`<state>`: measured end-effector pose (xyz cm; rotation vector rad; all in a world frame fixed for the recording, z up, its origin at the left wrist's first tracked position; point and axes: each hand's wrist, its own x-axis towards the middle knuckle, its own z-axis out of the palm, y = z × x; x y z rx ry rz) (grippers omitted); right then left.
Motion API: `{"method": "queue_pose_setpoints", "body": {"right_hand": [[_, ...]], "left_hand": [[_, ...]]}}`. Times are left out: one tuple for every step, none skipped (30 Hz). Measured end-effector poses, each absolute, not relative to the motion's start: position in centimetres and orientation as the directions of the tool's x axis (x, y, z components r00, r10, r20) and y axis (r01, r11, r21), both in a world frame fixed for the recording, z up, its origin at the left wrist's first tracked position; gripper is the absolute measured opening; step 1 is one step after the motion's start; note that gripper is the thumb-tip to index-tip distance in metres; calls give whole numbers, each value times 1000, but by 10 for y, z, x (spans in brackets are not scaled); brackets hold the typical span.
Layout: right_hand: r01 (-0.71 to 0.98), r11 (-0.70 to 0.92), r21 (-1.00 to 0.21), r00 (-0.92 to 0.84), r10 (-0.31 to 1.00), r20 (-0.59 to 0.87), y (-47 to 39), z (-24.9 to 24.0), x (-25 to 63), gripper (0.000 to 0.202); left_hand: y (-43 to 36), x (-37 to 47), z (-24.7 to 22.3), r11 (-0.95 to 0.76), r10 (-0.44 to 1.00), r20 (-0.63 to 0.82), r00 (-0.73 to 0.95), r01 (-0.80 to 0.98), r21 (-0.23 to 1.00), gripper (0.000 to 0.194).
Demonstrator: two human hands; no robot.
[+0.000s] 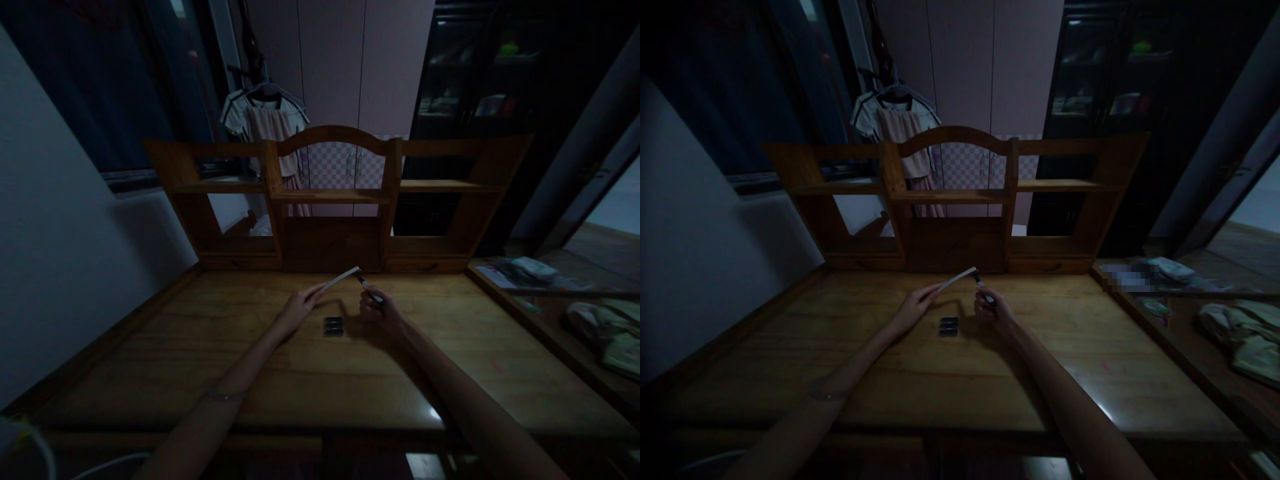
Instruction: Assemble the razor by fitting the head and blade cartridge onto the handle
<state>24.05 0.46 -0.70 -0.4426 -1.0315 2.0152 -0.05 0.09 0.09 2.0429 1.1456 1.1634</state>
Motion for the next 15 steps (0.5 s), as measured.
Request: {"method": "queue_pose_setpoints", "body": {"right_hand": [[-497,-341,-798,-613,788,45,5,-7,240,42],[-490,-343,-801,-615,787,39,4,-7,240,42],[-488,-344,-802,-613,789,35,4,-7,240,42],[-491,-342,-801,-608,793,34,4,-7,240,42],[-498,-338,-798,-601,798,37,4,-7,240,42],[-505,-336,-795,-595,802,39,4,-7,240,42],[-509,-335,-793,-592,805,40,5,-7,240,42],[-507,-337,-794,-594,804,38,5,-7,240,42],[-503,-338,-795,-595,803,36,5,-7,241,42],[-500,-339,-797,-597,801,34,5,-7,241,43],[-500,-339,-797,-597,801,33,4,-7,241,43],[-502,-339,-796,-596,802,35,4,-6,241,43],[-504,-337,-795,-596,802,38,3,-5,240,43],[-505,-335,-795,-598,801,42,3,-5,240,42],[-505,-334,-796,-600,799,45,2,-4,240,42]], "left_hand": [[0,0,1,-501,866,428,261,422,756,38],[0,0,2,-494,869,427,248,428,757,38],[-1,0,2,-487,873,425,238,432,759,39],[-1,0,3,-480,877,420,233,432,763,39],[-1,0,4,-477,879,416,232,428,768,39],[-2,0,5,-476,879,412,238,421,772,39],[-2,0,5,-476,879,410,243,415,775,39],[-1,0,4,-476,879,409,245,411,778,39],[-1,0,4,-477,879,411,242,407,779,39],[0,0,3,-478,878,415,237,403,780,39],[0,0,2,-477,879,418,230,402,782,39],[1,0,1,-475,880,419,223,403,782,38],[1,-1,1,-474,881,420,220,404,782,39],[1,-1,0,-476,879,419,226,404,781,39],[2,-1,0,-480,877,418,236,404,779,39]]}}
